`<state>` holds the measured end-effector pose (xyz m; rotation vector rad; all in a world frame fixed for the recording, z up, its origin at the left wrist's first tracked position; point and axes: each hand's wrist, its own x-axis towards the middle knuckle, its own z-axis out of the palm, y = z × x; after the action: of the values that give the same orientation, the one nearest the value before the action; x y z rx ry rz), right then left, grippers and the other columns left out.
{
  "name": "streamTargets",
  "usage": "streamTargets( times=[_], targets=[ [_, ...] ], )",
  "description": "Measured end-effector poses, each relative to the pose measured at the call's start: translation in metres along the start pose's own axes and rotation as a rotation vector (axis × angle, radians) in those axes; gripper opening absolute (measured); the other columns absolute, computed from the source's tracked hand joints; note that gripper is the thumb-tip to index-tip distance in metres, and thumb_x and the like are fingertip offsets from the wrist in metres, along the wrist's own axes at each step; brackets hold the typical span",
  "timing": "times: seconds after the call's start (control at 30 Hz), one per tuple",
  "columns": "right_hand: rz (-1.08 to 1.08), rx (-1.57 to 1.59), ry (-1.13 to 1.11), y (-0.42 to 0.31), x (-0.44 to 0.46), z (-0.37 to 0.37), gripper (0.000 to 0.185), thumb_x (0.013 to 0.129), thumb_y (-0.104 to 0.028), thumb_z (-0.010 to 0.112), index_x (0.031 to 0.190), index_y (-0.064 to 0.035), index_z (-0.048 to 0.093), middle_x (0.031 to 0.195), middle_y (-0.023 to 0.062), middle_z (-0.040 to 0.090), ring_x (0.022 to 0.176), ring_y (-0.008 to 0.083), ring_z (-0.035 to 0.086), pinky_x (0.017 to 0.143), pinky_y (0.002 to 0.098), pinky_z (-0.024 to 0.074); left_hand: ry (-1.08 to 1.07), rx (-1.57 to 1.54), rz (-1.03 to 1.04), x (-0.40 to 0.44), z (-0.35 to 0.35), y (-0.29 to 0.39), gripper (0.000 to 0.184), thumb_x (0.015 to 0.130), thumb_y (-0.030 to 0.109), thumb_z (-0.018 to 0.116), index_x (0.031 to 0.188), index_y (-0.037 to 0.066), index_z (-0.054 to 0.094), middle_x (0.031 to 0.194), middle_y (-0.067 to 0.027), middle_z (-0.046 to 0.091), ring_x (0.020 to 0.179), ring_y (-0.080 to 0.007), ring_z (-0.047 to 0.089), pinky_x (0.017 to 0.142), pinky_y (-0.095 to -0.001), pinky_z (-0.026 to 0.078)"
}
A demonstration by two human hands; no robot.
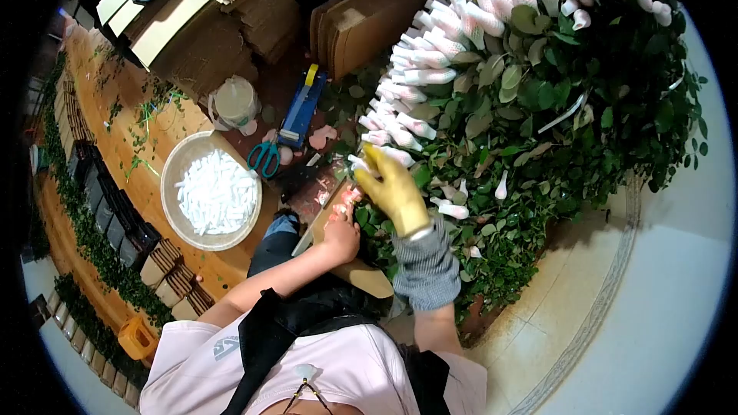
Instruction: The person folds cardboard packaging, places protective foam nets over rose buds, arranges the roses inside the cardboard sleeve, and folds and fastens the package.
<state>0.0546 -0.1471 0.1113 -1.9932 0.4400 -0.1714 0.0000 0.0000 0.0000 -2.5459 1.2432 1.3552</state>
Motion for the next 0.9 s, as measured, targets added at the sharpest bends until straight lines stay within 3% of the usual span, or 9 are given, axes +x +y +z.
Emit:
streamTargets(
  times=[0.1,0.17,0.23,0.27,0.33,0.5,0.57,0.77,0.9],
  targets=[
    [-0.286,0.133,0.185,-0.028,0.102,0.022,0.048,0.097,-0.008,0.061,0.142,0.0003,0.048,0.134,0.0145,0.059,0.122,0.0209,0.058,0.106,0.0329,0.0432,0.054,0.012,-0.027,0.002,-0.026,-0.024,0.044,0.099,0.028,0.045,0.138,0.008,0.055,0.162,-0.0187,0.024,0.140,-0.0406,0.036,0.100,-0.0462,0.044],
    [-0.173,0.027,0.435,-0.035,0.165,0.023,0.059,0.097,-0.014,0.063,0.148,0.0014,0.037,0.142,0.0206,0.051,0.129,0.0277,0.053,0.110,0.0358,0.0397,0.022,0.005,-0.016,-0.003,-0.027,-0.018,0.043,0.099,0.026,0.045,0.133,0.009,0.063,0.161,-0.0184,0.027,0.140,-0.0401,0.037,0.098,-0.0452,0.045],
    [0.373,-0.220,0.512,-0.003,0.241,0.016,0.084,0.094,-0.055,0.058,0.148,0.0032,0.034,0.148,0.0254,0.045,0.137,0.0402,0.043,0.114,0.0422,0.0347,-0.032,0.009,-0.006,-0.008,-0.030,-0.011,0.042,0.099,0.026,0.045,0.132,0.009,0.065,0.158,-0.0181,0.033,0.140,-0.0384,0.038,0.095,-0.0436,0.046],
    [0.690,-0.073,0.223,-0.015,0.256,0.003,0.086,0.089,-0.066,0.056,0.144,-0.0002,0.044,0.142,0.0256,0.051,0.136,0.0399,0.043,0.114,0.0414,0.0345,-0.050,0.023,0.006,-0.012,-0.030,-0.007,0.041,0.099,0.026,0.045,0.131,0.009,0.066,0.157,-0.0179,0.036,0.140,-0.0375,0.038,0.093,-0.0427,0.047],
    [0.432,-0.365,0.402,-0.020,0.272,0.016,0.074,0.101,-0.059,0.040,0.130,0.0064,0.058,0.101,0.0253,0.070,0.099,0.0335,0.067,0.088,0.0435,0.0513,-0.019,0.167,0.086,-0.003,-0.018,-0.009,0.042,0.100,0.026,0.045,0.133,0.009,0.064,0.158,-0.0153,0.035,0.141,-0.0336,0.037,0.092,-0.0403,0.047],
    [0.030,0.030,0.852,-0.072,0.254,-0.025,0.053,0.099,-0.049,0.054,0.136,-0.0118,0.058,0.136,0.0219,0.057,0.124,0.0281,0.058,0.100,0.0397,0.0490,-0.102,0.268,0.214,0.014,-0.005,-0.012,0.046,0.103,0.028,0.037,0.135,0.004,0.060,0.161,-0.0205,0.025,0.138,-0.0464,0.035,0.093,-0.0514,0.048],
    [0.087,-0.052,0.789,-0.160,0.190,-0.050,0.045,0.106,-0.036,0.045,0.140,-0.0059,0.053,0.136,0.0172,0.059,0.121,0.0233,0.061,0.094,0.0346,0.0526,-0.067,0.274,0.184,0.002,-0.014,-0.011,0.041,0.100,0.025,0.044,0.133,0.012,0.065,0.158,-0.0118,0.037,0.145,-0.0342,0.029,0.095,-0.0430,0.045],
    [-0.255,-0.536,0.594,-0.240,-0.005,-0.113,0.043,0.101,-0.030,0.048,0.137,-0.0073,0.055,0.131,0.0112,0.063,0.110,0.0197,0.064,0.087,0.0320,0.0533,0.048,0.038,-0.033,0.027,0.023,-0.009,0.048,0.101,0.032,0.040,0.136,0.005,0.060,0.160,-0.0209,0.028,0.141,-0.0423,0.031,0.108,-0.0544,0.033],
    [-0.301,-1.023,0.400,-0.280,-0.091,-0.133,0.042,0.098,-0.026,0.050,0.135,-0.0083,0.057,0.127,0.0073,0.065,0.102,0.0174,0.066,0.082,0.0304,0.0538,0.084,0.298,0.299,0.008,-0.006,-0.027,0.046,0.097,0.031,0.045,0.128,0.000,0.061,0.140,-0.0376,0.044,0.128,-0.0473,0.047,0.100,-0.0514,0.046]
  ],
)
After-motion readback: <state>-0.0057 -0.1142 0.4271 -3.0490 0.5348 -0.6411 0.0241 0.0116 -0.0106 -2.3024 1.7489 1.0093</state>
